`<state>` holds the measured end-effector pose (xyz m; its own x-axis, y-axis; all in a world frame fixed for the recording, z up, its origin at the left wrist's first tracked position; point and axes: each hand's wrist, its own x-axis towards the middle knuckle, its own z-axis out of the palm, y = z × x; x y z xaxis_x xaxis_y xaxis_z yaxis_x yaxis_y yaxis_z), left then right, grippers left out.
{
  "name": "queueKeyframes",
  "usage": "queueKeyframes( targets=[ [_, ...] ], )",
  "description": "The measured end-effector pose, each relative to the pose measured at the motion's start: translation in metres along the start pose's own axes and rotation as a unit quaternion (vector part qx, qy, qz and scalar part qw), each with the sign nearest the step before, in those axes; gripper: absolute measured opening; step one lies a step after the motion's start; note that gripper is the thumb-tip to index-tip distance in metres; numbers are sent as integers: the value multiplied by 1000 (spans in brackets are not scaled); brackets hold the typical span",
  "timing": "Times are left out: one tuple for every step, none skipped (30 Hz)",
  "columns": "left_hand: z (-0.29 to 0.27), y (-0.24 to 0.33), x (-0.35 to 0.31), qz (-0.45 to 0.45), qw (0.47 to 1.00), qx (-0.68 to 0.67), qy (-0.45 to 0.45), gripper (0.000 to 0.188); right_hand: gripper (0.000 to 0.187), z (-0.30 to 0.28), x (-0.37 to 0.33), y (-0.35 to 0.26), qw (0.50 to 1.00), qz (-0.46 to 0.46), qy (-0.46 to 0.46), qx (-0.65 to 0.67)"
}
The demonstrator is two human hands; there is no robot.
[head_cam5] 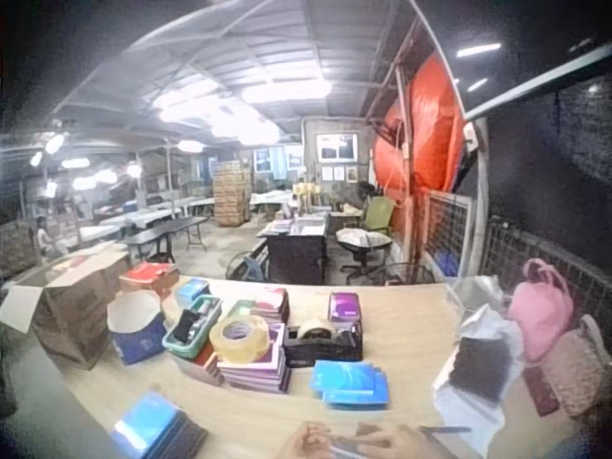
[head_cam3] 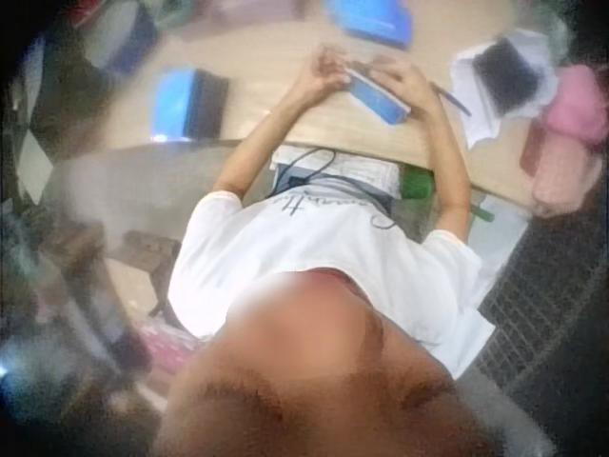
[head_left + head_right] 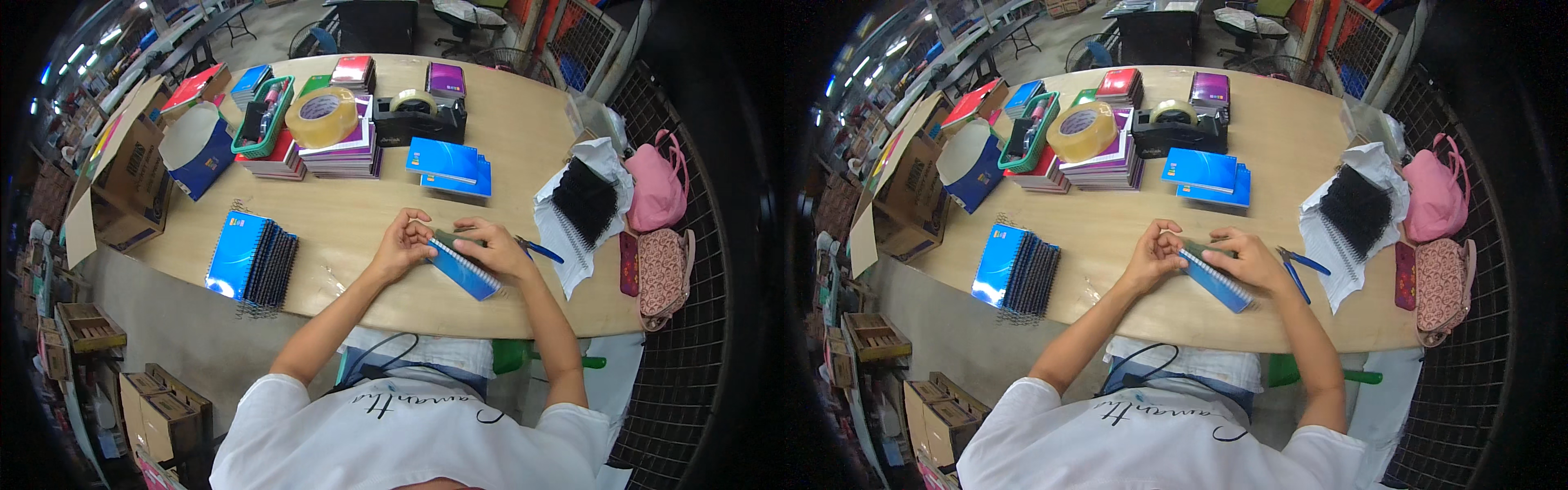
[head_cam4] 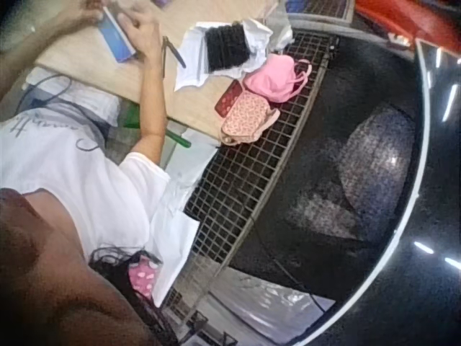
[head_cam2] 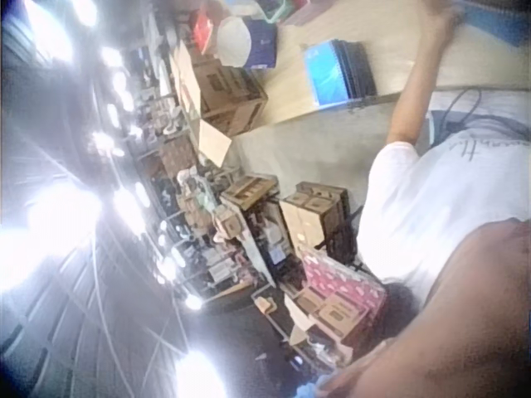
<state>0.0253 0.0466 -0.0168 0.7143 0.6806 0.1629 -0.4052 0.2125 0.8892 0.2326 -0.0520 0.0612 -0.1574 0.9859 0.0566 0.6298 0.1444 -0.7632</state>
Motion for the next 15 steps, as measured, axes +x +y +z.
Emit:
queueKeyframes(
  targets=[
    [0,3,2,0,1000,-11,5,59,40,-2,-2,3,999,-27,30,-5],
    [3,4,0,-4,1000,-27,13,59,42,-4,-8,9,997,-48,57,-9],
    [5,6,-1,-9,999,-43,19,59,48,-9,-15,23,991,-74,106,22],
    [4,10,-7,-11,998,-55,35,59,50,-15,-25,29,987,-39,149,-44],
    [3,14,-13,-8,998,-47,49,63,53,-20,-39,34,975,-3,194,-112],
    [4,18,-19,-5,997,-41,60,67,54,-18,-58,43,950,71,224,-204],
    [6,23,-22,-1,997,-37,68,71,56,-14,-77,51,910,144,252,-296],
    [11,30,-22,-6,998,-31,60,73,57,-11,-92,63,906,139,253,-310],
    [17,36,-24,-13,998,-27,53,76,58,-5,-106,79,903,135,251,-322],
    [22,41,-26,-19,998,-21,49,79,59,-3,-107,75,901,128,248,-334],
    [28,45,-28,-8,998,-14,62,79,57,-2,-109,70,888,136,251,-360],
    [32,47,-30,4,997,-7,75,80,56,-1,-112,64,875,144,254,-386],
    [36,48,-32,15,996,2,87,81,54,0,-113,54,861,153,258,-411],
    [36,49,-34,-4,995,14,95,81,52,0,-114,58,869,156,250,-397],
    [35,50,-36,-23,994,27,104,81,51,-1,-114,64,877,159,242,-383]
  ],
)
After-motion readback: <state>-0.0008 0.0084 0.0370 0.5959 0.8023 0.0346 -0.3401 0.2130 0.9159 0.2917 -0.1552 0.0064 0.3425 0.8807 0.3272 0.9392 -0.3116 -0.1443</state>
